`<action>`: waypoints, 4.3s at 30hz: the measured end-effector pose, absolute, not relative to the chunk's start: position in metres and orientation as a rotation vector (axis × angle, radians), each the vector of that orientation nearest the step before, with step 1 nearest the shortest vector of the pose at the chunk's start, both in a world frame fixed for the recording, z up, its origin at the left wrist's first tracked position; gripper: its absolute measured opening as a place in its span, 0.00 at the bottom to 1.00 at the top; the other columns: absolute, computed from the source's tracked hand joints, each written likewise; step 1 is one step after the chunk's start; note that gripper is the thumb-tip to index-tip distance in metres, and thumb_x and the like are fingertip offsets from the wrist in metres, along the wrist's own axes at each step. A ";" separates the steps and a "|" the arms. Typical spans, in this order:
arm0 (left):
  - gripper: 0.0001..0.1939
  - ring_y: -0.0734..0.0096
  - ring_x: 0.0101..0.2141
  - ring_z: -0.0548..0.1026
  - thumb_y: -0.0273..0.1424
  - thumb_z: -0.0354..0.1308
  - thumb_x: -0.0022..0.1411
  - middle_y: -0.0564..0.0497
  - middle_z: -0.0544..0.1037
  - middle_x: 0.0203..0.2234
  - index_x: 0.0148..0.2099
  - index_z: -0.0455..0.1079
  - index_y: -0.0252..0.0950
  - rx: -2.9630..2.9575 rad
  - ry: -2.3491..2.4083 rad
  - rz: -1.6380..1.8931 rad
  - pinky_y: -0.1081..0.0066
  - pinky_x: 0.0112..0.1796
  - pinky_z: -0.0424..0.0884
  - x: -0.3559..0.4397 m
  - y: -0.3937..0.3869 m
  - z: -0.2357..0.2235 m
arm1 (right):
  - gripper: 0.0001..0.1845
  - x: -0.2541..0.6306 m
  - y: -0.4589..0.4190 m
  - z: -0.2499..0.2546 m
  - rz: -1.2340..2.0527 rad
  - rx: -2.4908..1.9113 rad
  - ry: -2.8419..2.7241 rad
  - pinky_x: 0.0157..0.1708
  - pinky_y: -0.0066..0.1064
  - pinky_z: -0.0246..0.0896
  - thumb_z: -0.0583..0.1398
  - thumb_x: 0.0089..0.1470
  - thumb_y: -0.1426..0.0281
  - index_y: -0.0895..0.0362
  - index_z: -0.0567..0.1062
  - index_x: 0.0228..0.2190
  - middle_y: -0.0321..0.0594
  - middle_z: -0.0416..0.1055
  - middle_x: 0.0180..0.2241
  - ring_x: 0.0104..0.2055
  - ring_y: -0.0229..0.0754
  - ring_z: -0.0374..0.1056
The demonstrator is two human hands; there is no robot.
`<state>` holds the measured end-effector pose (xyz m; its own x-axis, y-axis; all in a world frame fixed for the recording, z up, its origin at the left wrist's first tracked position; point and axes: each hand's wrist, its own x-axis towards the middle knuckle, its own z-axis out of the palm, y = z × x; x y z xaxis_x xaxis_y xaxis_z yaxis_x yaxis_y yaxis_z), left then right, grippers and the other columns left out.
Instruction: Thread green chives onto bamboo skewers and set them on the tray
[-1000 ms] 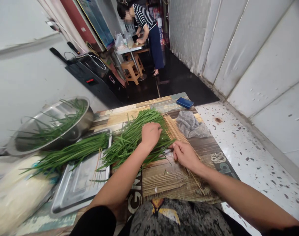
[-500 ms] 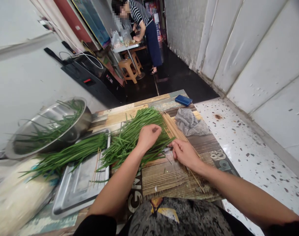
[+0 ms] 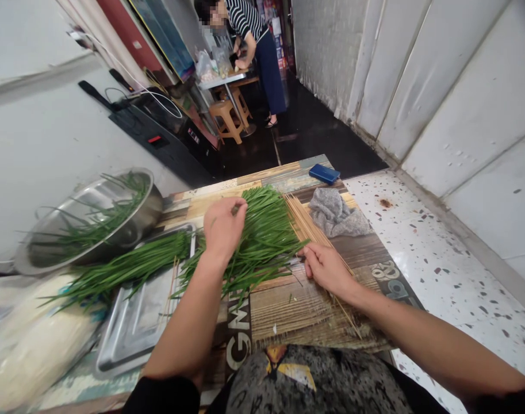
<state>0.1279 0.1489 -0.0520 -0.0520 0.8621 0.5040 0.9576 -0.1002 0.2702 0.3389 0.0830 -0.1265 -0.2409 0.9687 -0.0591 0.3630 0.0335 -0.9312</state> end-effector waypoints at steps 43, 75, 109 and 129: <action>0.38 0.52 0.62 0.46 0.50 0.47 0.58 0.38 0.46 0.63 0.65 0.42 0.39 -2.592 -1.710 0.057 0.51 0.56 0.45 0.105 0.117 -0.085 | 0.15 0.341 0.084 -0.128 1.222 -1.366 -1.613 0.23 0.26 0.56 0.47 0.58 0.65 0.57 0.70 0.29 0.30 0.63 0.14 0.17 0.35 0.60; 0.06 0.61 0.41 0.62 0.33 0.58 0.56 0.48 0.70 0.36 0.36 0.73 0.40 -2.471 -1.747 -0.157 0.62 0.38 0.55 0.164 0.149 -0.075 | 0.20 0.349 0.089 -0.149 1.247 -1.332 -1.682 0.14 0.26 0.50 0.47 0.56 0.56 0.57 0.70 0.32 0.32 0.64 0.15 0.12 0.34 0.56; 0.12 0.71 0.29 0.75 0.36 0.56 0.54 0.52 0.79 0.29 0.37 0.76 0.36 -2.575 -2.260 -1.111 0.73 0.33 0.69 0.165 0.137 -0.081 | 0.14 0.338 0.082 -0.129 1.200 -1.314 -1.665 0.23 0.24 0.55 0.47 0.58 0.68 0.58 0.71 0.30 0.29 0.63 0.13 0.17 0.33 0.60; 0.08 0.71 0.30 0.74 0.32 0.57 0.54 0.52 0.79 0.29 0.35 0.76 0.38 -2.510 -2.214 -1.052 0.71 0.36 0.69 0.165 0.138 -0.087 | 0.14 0.338 0.080 -0.127 1.161 -1.298 -1.703 0.24 0.24 0.56 0.47 0.58 0.69 0.57 0.70 0.29 0.29 0.63 0.14 0.17 0.33 0.61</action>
